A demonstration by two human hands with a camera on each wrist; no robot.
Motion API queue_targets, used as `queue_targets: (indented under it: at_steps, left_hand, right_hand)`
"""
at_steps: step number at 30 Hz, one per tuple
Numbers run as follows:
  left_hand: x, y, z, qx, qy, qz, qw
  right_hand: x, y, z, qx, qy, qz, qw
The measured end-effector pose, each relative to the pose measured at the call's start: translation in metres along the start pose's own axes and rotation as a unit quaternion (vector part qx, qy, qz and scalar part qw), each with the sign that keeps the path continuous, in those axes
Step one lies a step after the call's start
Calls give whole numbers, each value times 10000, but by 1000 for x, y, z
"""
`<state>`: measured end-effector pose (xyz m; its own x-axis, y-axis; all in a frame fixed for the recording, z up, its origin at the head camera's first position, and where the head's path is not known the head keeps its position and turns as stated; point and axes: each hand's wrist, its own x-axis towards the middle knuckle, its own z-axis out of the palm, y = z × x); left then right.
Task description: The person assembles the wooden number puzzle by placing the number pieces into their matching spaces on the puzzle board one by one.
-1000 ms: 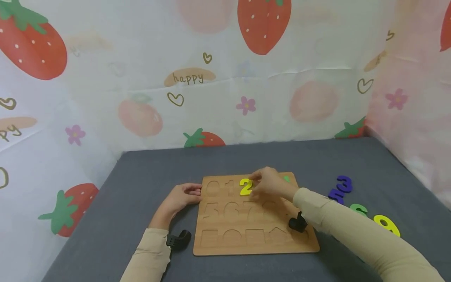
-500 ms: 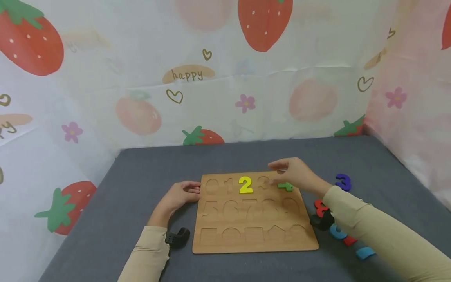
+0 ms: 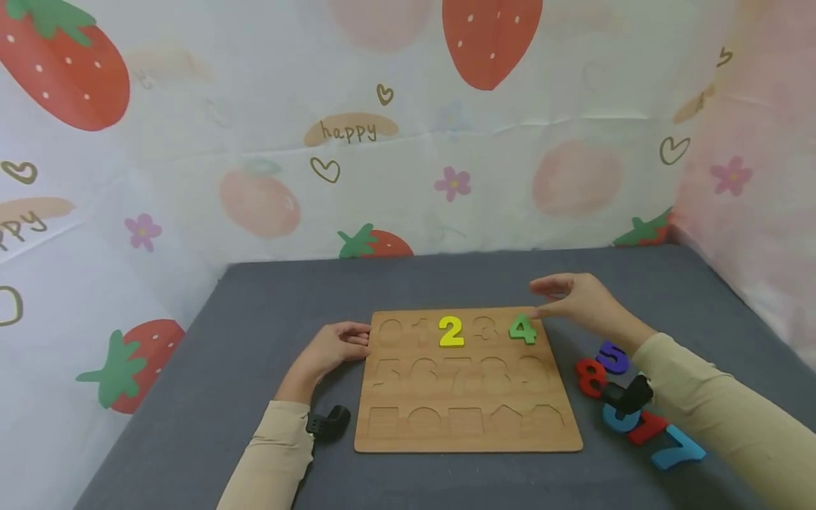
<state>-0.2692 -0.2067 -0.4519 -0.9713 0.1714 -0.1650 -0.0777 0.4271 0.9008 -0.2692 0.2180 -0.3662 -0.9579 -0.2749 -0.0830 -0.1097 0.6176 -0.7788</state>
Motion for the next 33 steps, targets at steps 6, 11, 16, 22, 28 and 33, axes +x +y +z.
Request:
queue_targets:
  at_steps: [6,11,16,22,28,33]
  left_hand:
    - [-3,-2,-1,70,-17,-32,10000]
    - [-4,0,-3,94,-29,-38,9999]
    - [-3,2,-4,26,-56,5,10000]
    - [-2,1,-2,54,11,-11,10000]
    - [-1,0,-1,-42,7,18,10000]
    - [-2,-1,-1,-64,13,-31,10000]
  right_hand:
    - [-6,13,-6,-43,67,166,9998]
    - [-10,27,-14,-37,202,417,9989]
    - [-12,40,-28,-206,304,469,9982]
    - [-22,57,-44,-449,308,480,9974]
    - [-31,74,-56,-635,371,636,9953]
    - [-36,86,-59,-611,432,663,9950]
